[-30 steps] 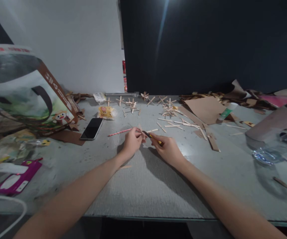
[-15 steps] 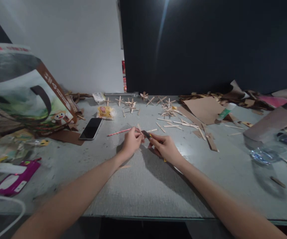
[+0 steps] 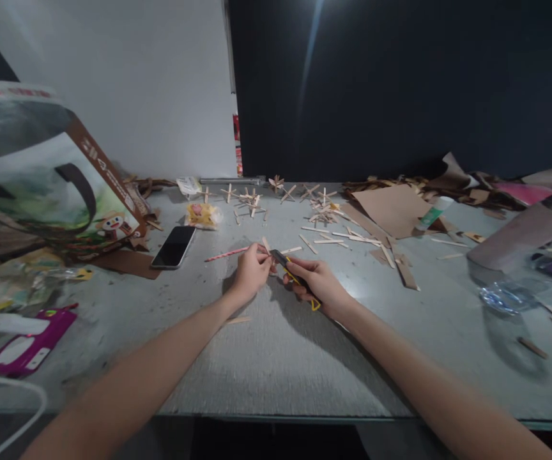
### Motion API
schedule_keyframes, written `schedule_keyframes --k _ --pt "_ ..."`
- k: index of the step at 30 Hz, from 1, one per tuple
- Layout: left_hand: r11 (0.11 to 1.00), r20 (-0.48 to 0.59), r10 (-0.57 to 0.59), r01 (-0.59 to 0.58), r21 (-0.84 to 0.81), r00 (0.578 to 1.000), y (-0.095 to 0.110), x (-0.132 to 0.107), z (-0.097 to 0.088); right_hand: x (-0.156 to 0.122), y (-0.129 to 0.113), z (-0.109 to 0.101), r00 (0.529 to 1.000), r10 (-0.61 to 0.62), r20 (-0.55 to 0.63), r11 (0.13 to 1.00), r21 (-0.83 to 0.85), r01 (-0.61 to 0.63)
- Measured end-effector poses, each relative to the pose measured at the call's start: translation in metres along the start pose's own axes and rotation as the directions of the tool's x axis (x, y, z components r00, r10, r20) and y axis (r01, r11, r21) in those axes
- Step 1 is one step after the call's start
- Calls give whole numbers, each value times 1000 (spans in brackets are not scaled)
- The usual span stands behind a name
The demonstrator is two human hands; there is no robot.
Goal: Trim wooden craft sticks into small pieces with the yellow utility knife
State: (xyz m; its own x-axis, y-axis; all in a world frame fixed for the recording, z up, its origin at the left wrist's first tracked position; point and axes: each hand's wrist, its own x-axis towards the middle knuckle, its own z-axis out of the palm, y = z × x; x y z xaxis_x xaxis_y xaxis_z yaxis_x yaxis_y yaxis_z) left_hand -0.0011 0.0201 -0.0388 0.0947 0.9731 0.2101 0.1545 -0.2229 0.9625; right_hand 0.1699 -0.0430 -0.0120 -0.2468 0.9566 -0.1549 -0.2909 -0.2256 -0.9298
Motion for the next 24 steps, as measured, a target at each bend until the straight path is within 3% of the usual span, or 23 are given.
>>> schedule_keyframes --k 24 --pt "999 -39 -5 3 -48 999 3 1 -1 4 0 -1 987 139 76 957 246 -153"
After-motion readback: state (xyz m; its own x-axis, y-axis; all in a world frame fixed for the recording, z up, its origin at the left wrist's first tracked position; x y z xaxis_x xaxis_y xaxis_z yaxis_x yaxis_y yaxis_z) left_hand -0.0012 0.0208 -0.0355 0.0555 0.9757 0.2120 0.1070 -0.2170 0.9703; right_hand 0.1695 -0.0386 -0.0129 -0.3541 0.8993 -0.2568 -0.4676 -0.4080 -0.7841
